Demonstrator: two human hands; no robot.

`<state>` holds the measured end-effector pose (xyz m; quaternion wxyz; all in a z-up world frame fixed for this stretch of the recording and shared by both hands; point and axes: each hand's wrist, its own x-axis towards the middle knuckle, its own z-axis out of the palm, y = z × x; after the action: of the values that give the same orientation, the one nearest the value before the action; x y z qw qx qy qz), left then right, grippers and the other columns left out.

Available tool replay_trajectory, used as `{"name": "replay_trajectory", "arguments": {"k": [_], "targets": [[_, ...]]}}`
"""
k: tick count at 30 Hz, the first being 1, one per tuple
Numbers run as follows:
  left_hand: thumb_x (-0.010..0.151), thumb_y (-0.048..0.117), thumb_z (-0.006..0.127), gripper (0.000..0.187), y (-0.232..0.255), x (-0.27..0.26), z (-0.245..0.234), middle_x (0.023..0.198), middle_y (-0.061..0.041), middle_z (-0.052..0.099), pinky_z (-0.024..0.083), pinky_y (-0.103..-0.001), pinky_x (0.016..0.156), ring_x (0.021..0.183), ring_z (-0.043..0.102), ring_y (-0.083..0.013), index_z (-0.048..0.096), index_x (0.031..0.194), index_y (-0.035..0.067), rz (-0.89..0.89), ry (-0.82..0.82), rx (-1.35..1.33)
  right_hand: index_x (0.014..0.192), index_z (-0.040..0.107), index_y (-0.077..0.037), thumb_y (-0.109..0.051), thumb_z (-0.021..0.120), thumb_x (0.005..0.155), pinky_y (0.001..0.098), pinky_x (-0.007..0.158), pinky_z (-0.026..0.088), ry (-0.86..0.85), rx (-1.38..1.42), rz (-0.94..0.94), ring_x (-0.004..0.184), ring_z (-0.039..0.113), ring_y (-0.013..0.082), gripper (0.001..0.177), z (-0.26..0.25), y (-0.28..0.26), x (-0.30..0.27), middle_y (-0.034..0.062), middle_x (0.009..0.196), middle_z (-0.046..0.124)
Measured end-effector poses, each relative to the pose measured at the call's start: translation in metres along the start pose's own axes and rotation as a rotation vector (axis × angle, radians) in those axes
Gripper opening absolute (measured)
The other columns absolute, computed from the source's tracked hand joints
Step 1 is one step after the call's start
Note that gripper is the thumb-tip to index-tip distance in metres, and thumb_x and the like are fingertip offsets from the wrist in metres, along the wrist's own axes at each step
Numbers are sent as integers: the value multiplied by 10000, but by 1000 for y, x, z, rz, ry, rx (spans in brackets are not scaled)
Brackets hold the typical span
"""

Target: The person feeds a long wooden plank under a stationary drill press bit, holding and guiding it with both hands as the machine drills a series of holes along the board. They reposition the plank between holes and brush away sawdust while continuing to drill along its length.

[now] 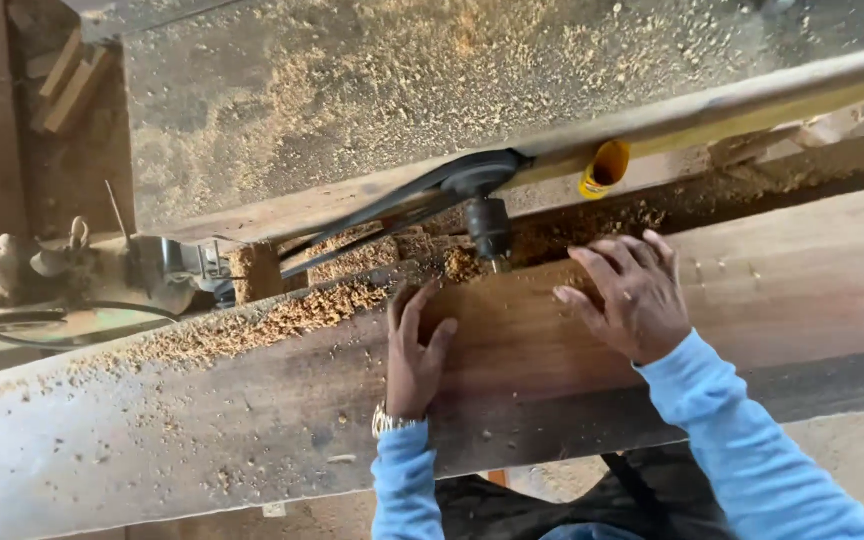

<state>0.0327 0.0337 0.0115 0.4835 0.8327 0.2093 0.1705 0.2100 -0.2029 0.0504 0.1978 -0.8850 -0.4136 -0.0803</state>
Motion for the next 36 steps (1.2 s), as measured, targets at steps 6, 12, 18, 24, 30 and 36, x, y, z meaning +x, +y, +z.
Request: {"name": "replay_trajectory", "arguments": {"k": [6,12,18,24,30,36], "targets": [[942,302,730,538,-5,-47,8,1479,-205,473,415,-476,1159,1406,460,-370,588,1422,103,-96,6,-5,1233,683,-108,-452,717,852,526,1161,314,-65,11,17,1215,580,276,514,-16,-16,-20,65,1194,663],[914,307,768,513,2,-67,10,1496,-203,450,415,-478,1160,1402,464,-367,631,1368,112,-123,39,-21,1222,664,-104,-463,719,828,527,1154,326,-181,14,34,1236,577,287,537,-17,-10,-32,74,1213,663],[878,285,823,517,-6,-78,15,1387,-133,571,426,-482,1141,1372,501,-356,652,1342,132,-192,32,-18,1160,638,-77,-541,757,757,488,1030,407,-315,67,-90,1177,631,311,625,-13,11,-23,108,1201,697],[856,316,814,506,-7,-93,19,1353,-139,619,393,-503,1164,1374,472,-361,653,1302,141,-226,15,31,1126,616,-85,-620,779,729,463,1030,481,-388,126,-119,1144,679,309,687,-9,25,-26,100,1140,724],[867,344,815,485,-12,-97,20,1283,-94,655,409,-496,1171,1376,495,-342,651,1269,128,-222,22,-9,1106,627,-116,-676,742,745,468,1087,471,-481,106,-113,1161,676,264,676,-4,40,-46,70,1153,731],[878,345,817,465,-13,-101,20,1282,-113,644,401,-489,1184,1386,484,-340,656,1260,134,-242,29,-44,1107,631,-128,-653,719,792,454,1079,463,-474,128,-113,1177,676,245,619,-3,42,-47,55,1139,743]]}}
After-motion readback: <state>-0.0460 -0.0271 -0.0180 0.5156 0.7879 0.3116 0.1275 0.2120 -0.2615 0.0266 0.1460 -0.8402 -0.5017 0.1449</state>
